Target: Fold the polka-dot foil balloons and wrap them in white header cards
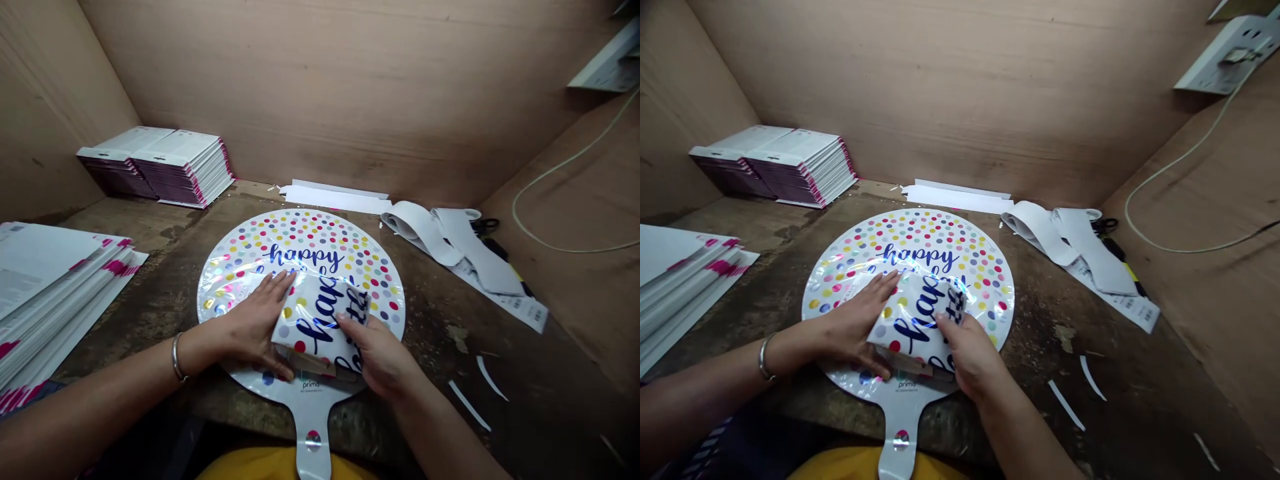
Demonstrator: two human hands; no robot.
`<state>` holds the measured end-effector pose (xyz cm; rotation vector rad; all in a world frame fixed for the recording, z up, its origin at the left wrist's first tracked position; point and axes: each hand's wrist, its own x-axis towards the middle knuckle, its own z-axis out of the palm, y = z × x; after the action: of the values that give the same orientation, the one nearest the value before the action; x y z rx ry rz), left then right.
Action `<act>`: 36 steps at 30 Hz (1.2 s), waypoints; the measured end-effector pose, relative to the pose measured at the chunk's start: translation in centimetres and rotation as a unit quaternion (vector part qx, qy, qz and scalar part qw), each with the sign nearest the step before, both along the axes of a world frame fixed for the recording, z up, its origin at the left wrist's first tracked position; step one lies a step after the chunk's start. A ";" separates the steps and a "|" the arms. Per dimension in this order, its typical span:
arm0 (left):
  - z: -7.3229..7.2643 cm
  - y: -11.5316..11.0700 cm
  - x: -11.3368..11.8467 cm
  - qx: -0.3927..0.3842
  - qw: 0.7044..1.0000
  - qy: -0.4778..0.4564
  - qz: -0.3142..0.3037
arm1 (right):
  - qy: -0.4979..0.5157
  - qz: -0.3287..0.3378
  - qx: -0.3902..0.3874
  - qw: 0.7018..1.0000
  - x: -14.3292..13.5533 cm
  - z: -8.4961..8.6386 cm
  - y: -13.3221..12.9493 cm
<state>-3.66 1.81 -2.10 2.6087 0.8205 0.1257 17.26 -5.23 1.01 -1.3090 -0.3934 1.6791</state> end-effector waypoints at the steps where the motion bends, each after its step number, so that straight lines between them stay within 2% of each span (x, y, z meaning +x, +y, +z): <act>1: 0.0 -0.1 -0.1 -0.009 1.000 -0.001 -0.001 | 0.001 -0.005 -0.001 1.000 -0.5 -0.1 0.2; 5: 0.5 -0.6 0.1 -0.013 0.999 -0.013 0.033 | 0.026 -0.030 0.004 0.999 -0.8 0.0 0.2; 7: 1.0 -0.7 0.3 0.017 0.999 -0.024 0.044 | 0.022 -0.047 0.015 0.999 0.9 0.8 -0.1; 11: 1.5 -0.4 0.3 0.053 0.996 -0.027 0.062 | -0.085 -0.143 0.041 0.985 5.9 2.3 -1.0; 13: 1.3 -0.2 0.0 0.050 0.997 -0.019 0.064 | -0.110 -0.109 0.014 0.988 7.6 2.3 -1.3; 15: 1.1 0.0 -0.1 0.052 0.997 -0.012 0.059 | -0.116 -0.035 -0.016 0.992 8.1 1.7 -1.6; 17: 0.9 0.0 -0.2 0.056 0.997 -0.010 0.054 | -0.120 0.024 -0.024 0.992 7.9 0.9 -1.6; 20: 0.9 0.0 0.0 0.056 0.997 -0.010 0.047 | -0.134 0.078 -0.016 0.988 7.3 0.1 -1.4; 25: 1.1 0.0 0.0 0.043 0.998 -0.005 0.053 | -0.178 0.134 0.020 0.975 7.3 0.4 -0.7; 29: 1.3 0.0 -0.1 0.040 0.998 0.001 0.043 | -0.176 0.156 0.001 0.972 8.2 0.7 -0.6; 36: 1.6 0.1 -0.2 0.040 0.999 0.013 0.032 | -0.201 0.197 0.000 0.959 8.9 0.2 -0.5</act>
<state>-3.83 1.87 -0.47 2.6643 0.9257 0.1449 26.19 -5.69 1.18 -1.6555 -0.9477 1.7191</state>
